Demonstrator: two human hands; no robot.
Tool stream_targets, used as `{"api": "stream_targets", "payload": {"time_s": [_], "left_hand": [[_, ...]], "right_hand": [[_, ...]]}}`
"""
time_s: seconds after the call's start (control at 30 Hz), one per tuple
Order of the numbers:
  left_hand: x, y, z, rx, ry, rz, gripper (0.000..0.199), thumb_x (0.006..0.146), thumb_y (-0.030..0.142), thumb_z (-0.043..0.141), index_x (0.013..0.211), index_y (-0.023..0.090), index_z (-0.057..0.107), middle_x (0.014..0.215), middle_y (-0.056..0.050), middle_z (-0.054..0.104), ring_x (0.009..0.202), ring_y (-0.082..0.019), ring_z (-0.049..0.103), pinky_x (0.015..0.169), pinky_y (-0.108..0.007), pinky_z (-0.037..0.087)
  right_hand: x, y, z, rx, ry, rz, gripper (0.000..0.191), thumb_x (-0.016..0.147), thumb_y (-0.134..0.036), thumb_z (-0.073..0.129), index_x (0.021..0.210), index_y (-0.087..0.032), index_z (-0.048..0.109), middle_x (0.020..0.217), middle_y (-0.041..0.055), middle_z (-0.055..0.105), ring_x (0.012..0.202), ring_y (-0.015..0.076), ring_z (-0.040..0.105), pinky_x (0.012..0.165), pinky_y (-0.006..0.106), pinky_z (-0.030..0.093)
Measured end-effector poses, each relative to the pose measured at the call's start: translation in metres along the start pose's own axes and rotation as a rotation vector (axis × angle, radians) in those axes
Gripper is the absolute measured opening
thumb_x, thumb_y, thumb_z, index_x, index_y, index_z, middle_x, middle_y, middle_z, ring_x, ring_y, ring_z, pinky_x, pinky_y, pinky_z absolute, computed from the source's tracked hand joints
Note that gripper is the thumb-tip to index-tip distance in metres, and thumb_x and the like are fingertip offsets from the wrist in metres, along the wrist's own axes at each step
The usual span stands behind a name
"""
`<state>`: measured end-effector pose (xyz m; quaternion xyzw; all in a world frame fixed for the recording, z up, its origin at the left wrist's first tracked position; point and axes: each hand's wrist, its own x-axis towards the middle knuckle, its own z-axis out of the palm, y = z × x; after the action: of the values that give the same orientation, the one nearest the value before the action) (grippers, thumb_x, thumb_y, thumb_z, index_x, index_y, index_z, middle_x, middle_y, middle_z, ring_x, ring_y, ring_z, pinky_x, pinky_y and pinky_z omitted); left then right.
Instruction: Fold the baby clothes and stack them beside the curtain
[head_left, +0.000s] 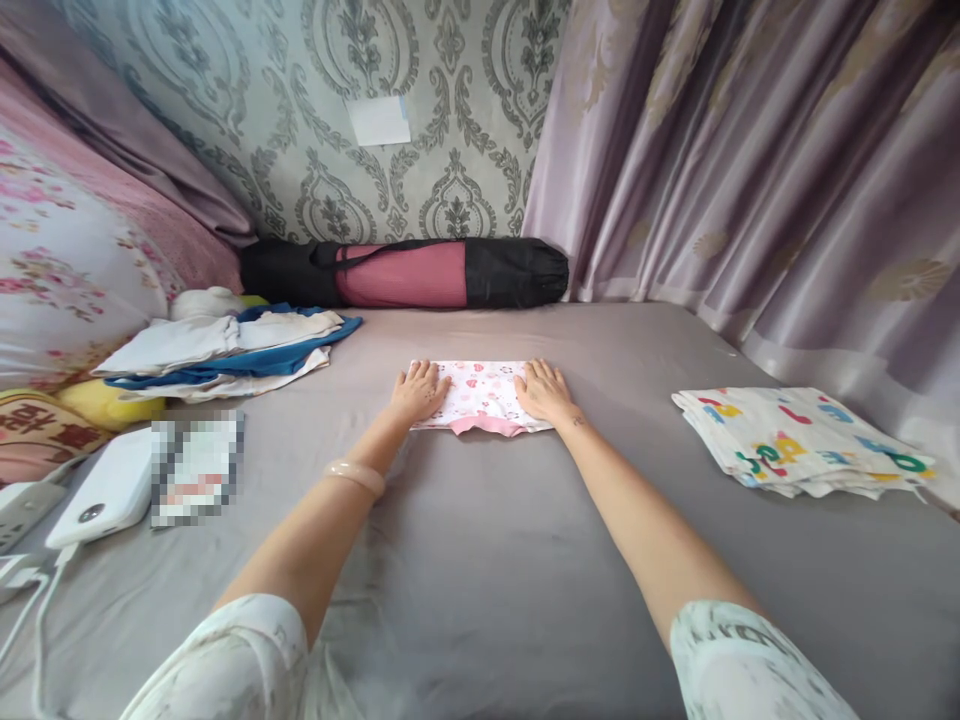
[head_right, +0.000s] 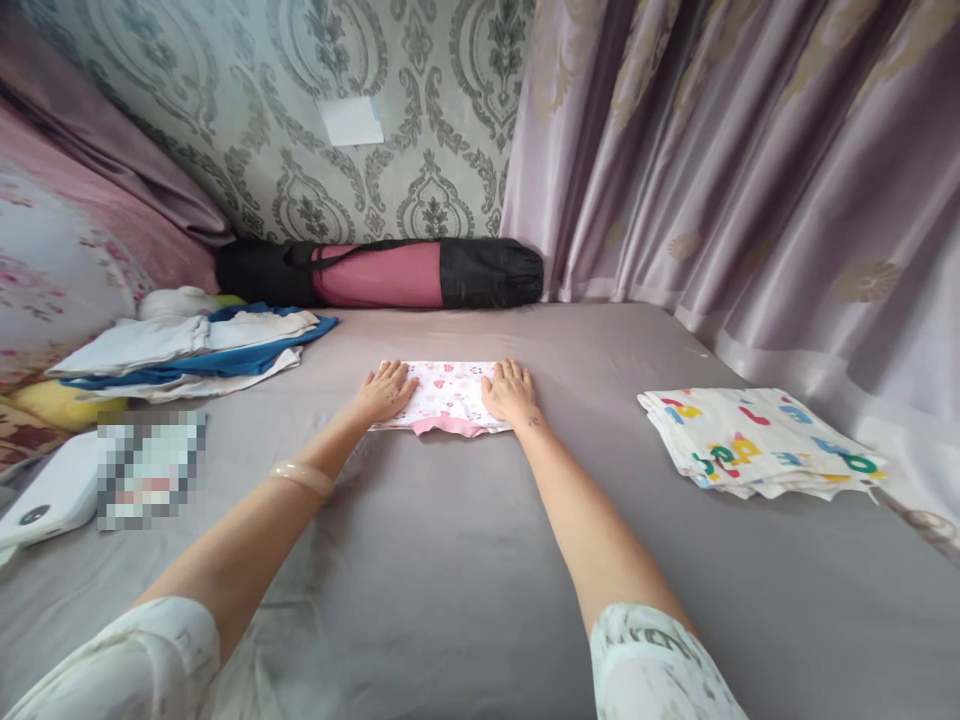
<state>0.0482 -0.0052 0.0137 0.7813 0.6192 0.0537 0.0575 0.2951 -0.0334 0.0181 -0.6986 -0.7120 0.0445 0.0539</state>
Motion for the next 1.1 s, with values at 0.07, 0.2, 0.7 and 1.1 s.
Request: {"api": "stream_targets", "payload": {"time_s": [0.07,0.2,0.7,1.1], "left_hand": [[0.000,0.001,-0.004,-0.014,-0.015,-0.002,0.056,0.099,0.046,0.021,0.142,0.015,0.038,0.156,-0.014,0.032,0.146,-0.032,0.022,0.114,-0.053,0.023],[-0.011,-0.001,-0.014,-0.031,-0.055,0.002,0.053,0.100,0.044,0.021,0.140,0.015,0.040,0.156,-0.015,0.031,0.147,-0.029,0.021,0.115,-0.051,0.022],[-0.055,-0.035,0.000,-0.090,0.100,0.083,0.055,0.100,0.044,0.022,0.144,0.016,0.039,0.154,-0.011,0.037,0.143,-0.024,0.031,0.117,-0.045,0.023],[-0.061,-0.035,0.000,-0.130,0.270,0.100,0.049,0.099,0.042,0.030,0.135,0.014,0.048,0.143,-0.014,0.050,0.136,-0.024,0.042,0.113,-0.040,0.032]], "right_hand": [[0.001,0.000,-0.002,0.002,-0.008,0.004,0.061,0.099,-0.040,0.021,0.147,-0.004,0.033,0.157,0.0159,0.028,0.146,0.0264,0.020,0.117,0.045,0.015],[0.001,0.006,-0.011,0.063,-0.085,-0.007,0.060,0.099,-0.040,0.018,0.148,-0.009,0.033,0.159,0.0131,0.025,0.147,0.0245,0.018,0.118,0.045,0.015],[-0.008,0.023,-0.001,0.036,-0.090,0.012,0.066,0.099,-0.045,0.014,0.152,-0.007,0.024,0.161,0.0131,0.016,0.148,0.0228,0.014,0.119,0.044,0.013],[-0.015,-0.024,-0.016,-0.100,0.068,-0.126,0.061,0.100,-0.039,0.018,0.150,-0.008,0.030,0.160,0.0147,0.021,0.148,0.0261,0.011,0.118,0.054,0.006]]}}
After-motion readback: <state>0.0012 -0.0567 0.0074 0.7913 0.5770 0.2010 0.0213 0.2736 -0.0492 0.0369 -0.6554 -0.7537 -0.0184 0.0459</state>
